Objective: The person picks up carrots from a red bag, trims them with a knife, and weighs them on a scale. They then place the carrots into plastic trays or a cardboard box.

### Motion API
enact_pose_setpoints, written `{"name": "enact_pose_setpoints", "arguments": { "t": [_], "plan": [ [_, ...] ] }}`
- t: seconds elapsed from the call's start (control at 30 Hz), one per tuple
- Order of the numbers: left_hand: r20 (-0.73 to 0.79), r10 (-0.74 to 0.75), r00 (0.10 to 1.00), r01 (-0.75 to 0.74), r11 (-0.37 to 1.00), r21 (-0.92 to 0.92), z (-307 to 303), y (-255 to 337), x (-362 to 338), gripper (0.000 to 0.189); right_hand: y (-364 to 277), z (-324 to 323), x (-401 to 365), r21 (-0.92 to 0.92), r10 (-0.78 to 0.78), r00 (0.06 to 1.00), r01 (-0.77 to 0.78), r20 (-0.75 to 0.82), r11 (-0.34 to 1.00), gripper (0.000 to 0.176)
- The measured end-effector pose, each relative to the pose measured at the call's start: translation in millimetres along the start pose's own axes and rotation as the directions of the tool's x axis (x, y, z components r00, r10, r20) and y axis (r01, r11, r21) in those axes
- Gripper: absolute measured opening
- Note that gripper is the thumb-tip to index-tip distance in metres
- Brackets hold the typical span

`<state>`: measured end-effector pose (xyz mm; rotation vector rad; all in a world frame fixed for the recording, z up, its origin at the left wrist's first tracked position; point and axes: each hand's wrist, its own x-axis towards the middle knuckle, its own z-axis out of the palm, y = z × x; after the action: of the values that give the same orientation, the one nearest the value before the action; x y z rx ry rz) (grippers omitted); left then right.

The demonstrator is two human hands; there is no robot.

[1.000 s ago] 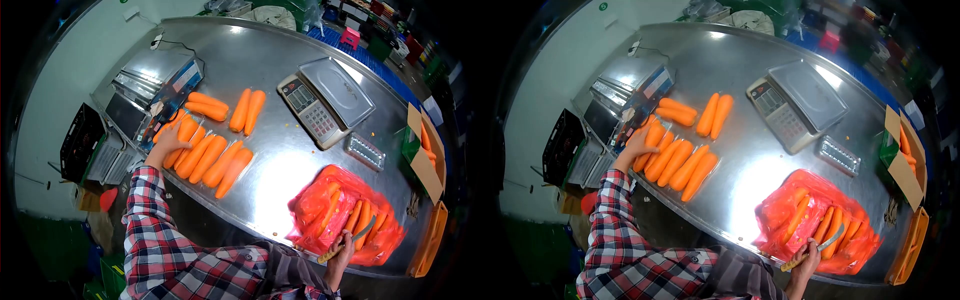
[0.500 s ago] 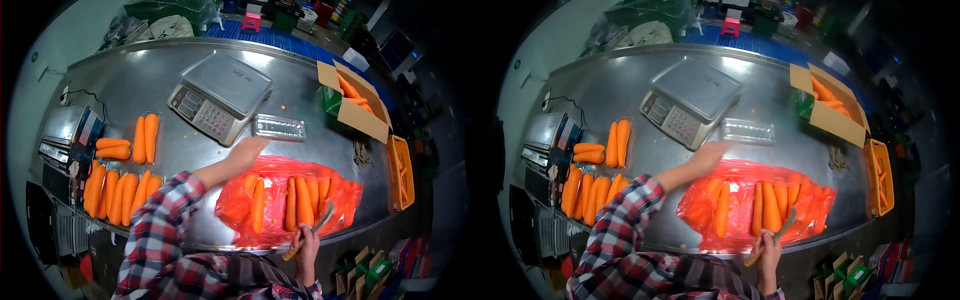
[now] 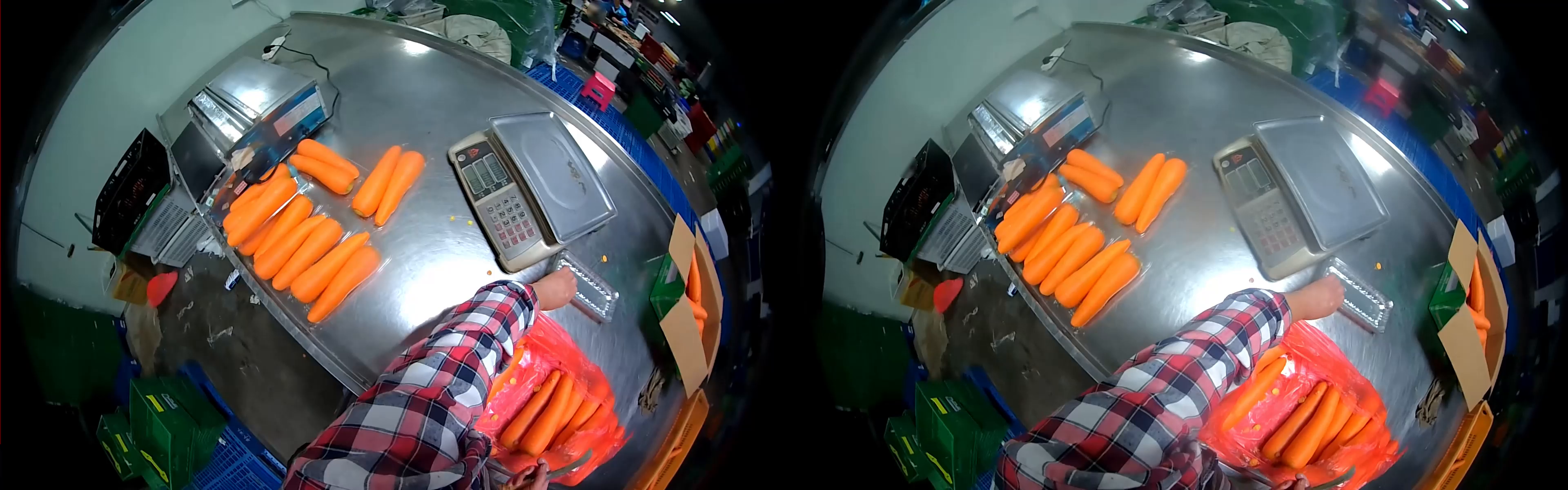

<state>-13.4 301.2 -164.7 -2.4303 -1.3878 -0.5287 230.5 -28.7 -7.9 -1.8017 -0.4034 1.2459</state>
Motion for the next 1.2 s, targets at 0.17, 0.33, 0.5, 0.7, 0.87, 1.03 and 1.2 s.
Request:
{"name": "enact_pose_setpoints", "arguments": {
  "t": [0.17, 0.33, 0.5, 0.7, 0.87, 1.03, 1.2],
  "plan": [
    [0.154, 0.108, 0.982, -0.135, 0.975, 0.177, -19.4, -0.3, 7.4, 0.017, -4.7, 20.1, -1.1, -0.135, -0.011, 0.997, 0.022, 0.081, 0.991, 0.024],
    [-0.114, 0.062, 0.991, -0.069, 0.996, -0.056, -25.2, -1.6, -2.3, 0.017, 4.5, 17.6, -6.2, -0.108, -0.007, 0.996, 0.016, 0.086, 0.994, 0.027],
    [0.158, -0.179, 0.971, 0.212, 0.951, -0.226, 39.5, 16.9, 6.1, 0.023, 11.1, 21.9, -21.1, -0.149, -0.108, 0.994, 0.111, 0.028, 0.983, 0.028],
    [0.024, 0.005, 1.000, -0.004, 0.999, -0.039, -15.7, 15.2, -12.8, 0.017, 12.7, 12.9, -55.7, -0.180, -0.098, 0.995, 0.097, 0.005, 0.979, 0.021],
    [-0.219, 0.131, 0.967, -0.115, 0.990, 0.085, -13.4, 5.2, -14.7, 0.016, 21.9, 10.1, -60.9, -0.110, -0.099, 0.995, 0.100, 0.012, 0.989, 0.016],
    [-0.016, 0.147, 0.989, -0.147, 0.965, -0.216, -13.2, 4.2, -7.9, 0.013, 21.3, 5.3, -65.1, -0.155, -0.044, 0.999, 0.044, 0.001, 0.987, 0.016],
    [-0.407, 0.047, 0.912, -0.232, 0.878, -0.419, -104.6, -5.7, -52.2, 0.014, 19.2, 15.1, -59.6, 0.024, -0.206, 0.978, 0.205, 0.028, 0.978, 0.014]
  ]
}}
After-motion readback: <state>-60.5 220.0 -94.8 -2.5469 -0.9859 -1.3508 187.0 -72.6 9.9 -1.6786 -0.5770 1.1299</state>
